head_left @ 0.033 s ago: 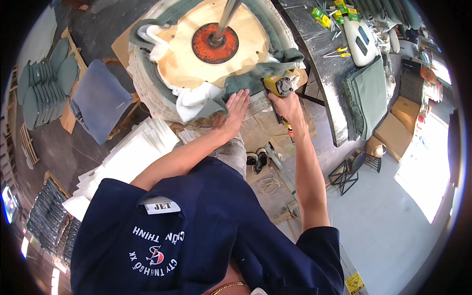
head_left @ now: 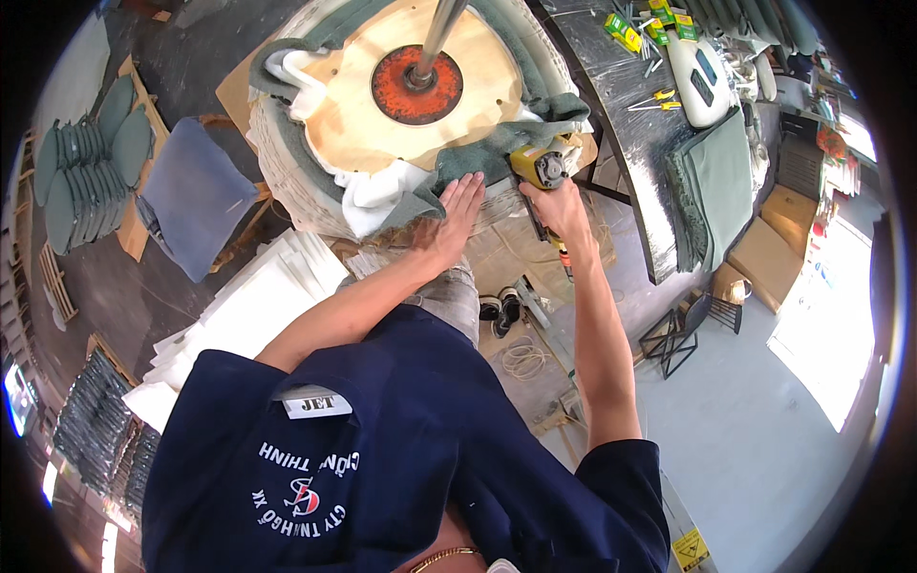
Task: The person assembles cushion covers by placing fabric and foam layers onto a circular fixture, then using a staple gun to secure the edges. They repeatedly flip the cushion, add layers, and staple the perimeter.
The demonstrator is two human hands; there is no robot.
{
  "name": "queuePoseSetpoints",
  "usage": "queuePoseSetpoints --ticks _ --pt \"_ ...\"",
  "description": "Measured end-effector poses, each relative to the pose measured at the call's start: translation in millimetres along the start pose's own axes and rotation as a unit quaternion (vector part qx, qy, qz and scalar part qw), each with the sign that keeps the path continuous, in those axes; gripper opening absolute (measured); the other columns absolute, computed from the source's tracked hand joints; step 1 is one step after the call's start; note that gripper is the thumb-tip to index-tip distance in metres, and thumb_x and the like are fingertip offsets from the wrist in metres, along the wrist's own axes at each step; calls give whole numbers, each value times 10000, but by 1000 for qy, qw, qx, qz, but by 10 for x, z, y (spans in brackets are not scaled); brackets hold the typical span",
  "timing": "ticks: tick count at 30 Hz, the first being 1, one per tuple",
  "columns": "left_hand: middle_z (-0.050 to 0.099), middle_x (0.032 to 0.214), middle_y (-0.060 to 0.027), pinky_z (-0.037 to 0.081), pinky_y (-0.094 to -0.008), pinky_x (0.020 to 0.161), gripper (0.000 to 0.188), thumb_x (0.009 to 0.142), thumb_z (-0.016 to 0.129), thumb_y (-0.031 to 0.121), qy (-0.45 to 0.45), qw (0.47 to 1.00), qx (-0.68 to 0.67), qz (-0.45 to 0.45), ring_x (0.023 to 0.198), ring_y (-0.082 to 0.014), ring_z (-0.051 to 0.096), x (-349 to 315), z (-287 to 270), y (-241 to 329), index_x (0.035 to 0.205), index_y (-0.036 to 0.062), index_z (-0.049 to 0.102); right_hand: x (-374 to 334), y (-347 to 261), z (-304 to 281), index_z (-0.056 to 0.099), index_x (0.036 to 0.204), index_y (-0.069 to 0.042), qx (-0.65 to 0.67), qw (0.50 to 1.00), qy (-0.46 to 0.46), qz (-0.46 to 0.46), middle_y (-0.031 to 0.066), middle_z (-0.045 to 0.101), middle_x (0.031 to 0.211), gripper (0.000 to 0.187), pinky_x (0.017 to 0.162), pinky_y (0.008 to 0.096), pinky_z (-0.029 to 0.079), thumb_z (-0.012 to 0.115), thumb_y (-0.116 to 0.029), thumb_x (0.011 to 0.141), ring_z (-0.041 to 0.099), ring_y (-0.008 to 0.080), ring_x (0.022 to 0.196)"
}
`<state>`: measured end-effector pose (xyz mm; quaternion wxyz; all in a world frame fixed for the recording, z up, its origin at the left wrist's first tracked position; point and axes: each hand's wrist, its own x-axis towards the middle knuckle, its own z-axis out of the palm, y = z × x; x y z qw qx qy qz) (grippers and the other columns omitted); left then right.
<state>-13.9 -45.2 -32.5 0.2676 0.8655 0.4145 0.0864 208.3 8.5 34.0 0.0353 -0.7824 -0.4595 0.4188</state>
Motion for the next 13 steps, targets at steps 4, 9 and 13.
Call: queuePoseSetpoints --ticks 4,9,13 --pt "224 1678 -239 155 -447 1291 729 870 483 64 9 1000 26 -8 1563 -338 233 34 24 38 1555 -102 296 -26 -18 44 724 1082 87 -1 1000 -28 3 328 717 1050 584 936 436 542 772 -420 795 702 419 1072" --pt "231 1665 -248 171 -457 1285 983 786 772 235 -24 997 69 2 1564 -359 209 36 115 -42 1563 -99 271 -140 -103 113 732 1112 43 8 999 -49 -19 308 724 1049 560 938 434 538 768 -428 811 707 408 1059" --pt "216 1677 -239 159 -463 1290 1007 775 786 230 -23 999 23 -3 1571 -350 197 -85 76 -133 1569 -94 260 -257 -203 180 720 1188 -5 23 996 -67 -60 289 725 1088 512 965 411 524 742 -390 851 689 393 1118"
